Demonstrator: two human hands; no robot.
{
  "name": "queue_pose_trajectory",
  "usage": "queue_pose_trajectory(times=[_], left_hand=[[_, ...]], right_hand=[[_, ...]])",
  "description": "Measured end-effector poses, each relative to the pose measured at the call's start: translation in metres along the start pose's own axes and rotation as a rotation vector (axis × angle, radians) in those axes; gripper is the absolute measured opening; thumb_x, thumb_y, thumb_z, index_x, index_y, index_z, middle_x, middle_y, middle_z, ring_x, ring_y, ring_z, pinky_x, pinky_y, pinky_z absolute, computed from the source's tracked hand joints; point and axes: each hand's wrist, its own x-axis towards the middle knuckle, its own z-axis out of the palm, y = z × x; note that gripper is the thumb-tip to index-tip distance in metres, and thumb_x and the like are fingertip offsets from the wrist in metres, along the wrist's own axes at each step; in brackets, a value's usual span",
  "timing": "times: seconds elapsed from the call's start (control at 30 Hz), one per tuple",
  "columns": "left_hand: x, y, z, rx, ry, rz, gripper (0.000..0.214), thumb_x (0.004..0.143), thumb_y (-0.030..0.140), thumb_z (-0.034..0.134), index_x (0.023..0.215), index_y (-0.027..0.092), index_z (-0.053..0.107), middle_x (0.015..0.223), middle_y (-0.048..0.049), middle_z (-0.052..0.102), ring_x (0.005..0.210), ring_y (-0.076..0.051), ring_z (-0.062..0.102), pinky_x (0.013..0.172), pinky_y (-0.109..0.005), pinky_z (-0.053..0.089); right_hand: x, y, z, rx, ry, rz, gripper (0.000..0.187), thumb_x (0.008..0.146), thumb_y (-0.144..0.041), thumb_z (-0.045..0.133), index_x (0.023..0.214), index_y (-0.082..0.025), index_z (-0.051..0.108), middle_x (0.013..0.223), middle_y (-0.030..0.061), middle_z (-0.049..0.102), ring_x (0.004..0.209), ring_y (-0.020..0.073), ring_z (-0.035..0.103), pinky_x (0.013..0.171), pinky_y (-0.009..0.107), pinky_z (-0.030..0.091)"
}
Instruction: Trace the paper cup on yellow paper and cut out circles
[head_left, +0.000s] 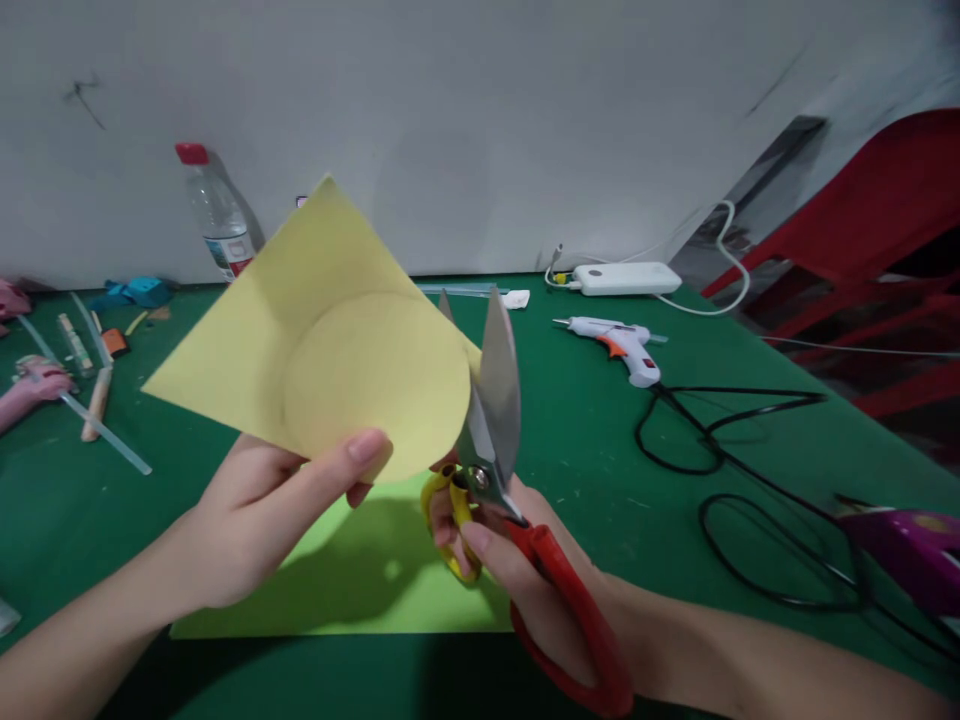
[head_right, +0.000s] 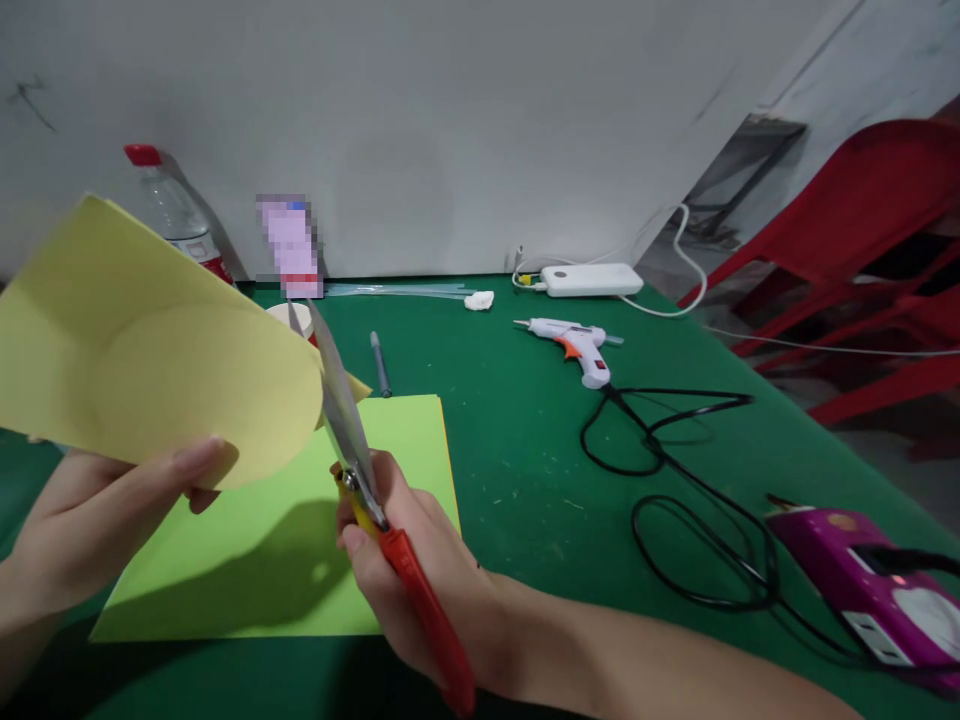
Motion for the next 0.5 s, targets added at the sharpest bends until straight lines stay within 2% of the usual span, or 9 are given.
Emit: queue_pose_trajectory(times=[0.17, 0.23, 0.37, 0.5], left_hand=[[0.0016, 0.0005, -0.0007, 0.013, -0.012, 0.055, 0.027, 0.081, 0.016, 0.053, 0.057, 0.026, 0.049, 0.051, 0.0068, 0.046, 0.042, -0.006, 0.044, 0.033, -0.018, 0.032], [0.0003, -0.0001, -0.0013, 0.029, -0.037, 0.063, 0.026, 0.081, 0.016, 0.054, 0.057, 0.026, 0.048, 0.05, 0.0067, 0.043, 0.04, -0.006, 0.04, 0.031, -0.019, 0.029], [-0.0007, 0.0008, -0.0016, 0.068, -0.095, 0.055, 0.028, 0.081, 0.019, 0.053, 0.055, 0.025, 0.045, 0.048, 0.0075, 0.042, 0.04, -0.006, 0.039, 0.031, -0.019, 0.028], [-0.0001, 0.0028, -0.0014, 0.059, -0.118, 0.056, 0.029, 0.081, 0.019, 0.053, 0.055, 0.025, 0.045, 0.048, 0.0082, 0.042, 0.041, -0.005, 0.04, 0.03, -0.017, 0.026]], right_hand=[[0.0009, -0.0053, -0.0012, -0.02, -0.037, -0.029, 0.014, 0.078, -0.03, 0.033, 0.086, -0.02, 0.039, 0.071, 0.0004, 0.046, 0.062, 0.0153, 0.044, 0.056, 0.032, 0.038], [0.0013, -0.0061, -0.0005, 0.005, -0.025, -0.036, 0.015, 0.079, -0.028, 0.033, 0.09, -0.02, 0.04, 0.07, -0.0003, 0.046, 0.06, 0.0148, 0.044, 0.054, 0.031, 0.038], [0.0023, -0.005, 0.0011, 0.045, 0.002, -0.071, 0.028, 0.08, -0.023, 0.034, 0.108, -0.021, 0.037, 0.075, 0.0005, 0.051, 0.06, 0.0142, 0.046, 0.055, 0.03, 0.039], [0.0028, -0.0027, 0.0016, 0.05, 0.022, -0.017, 0.025, 0.08, -0.028, 0.034, 0.103, -0.019, 0.04, 0.072, 0.0012, 0.05, 0.057, 0.0142, 0.044, 0.053, 0.031, 0.038]])
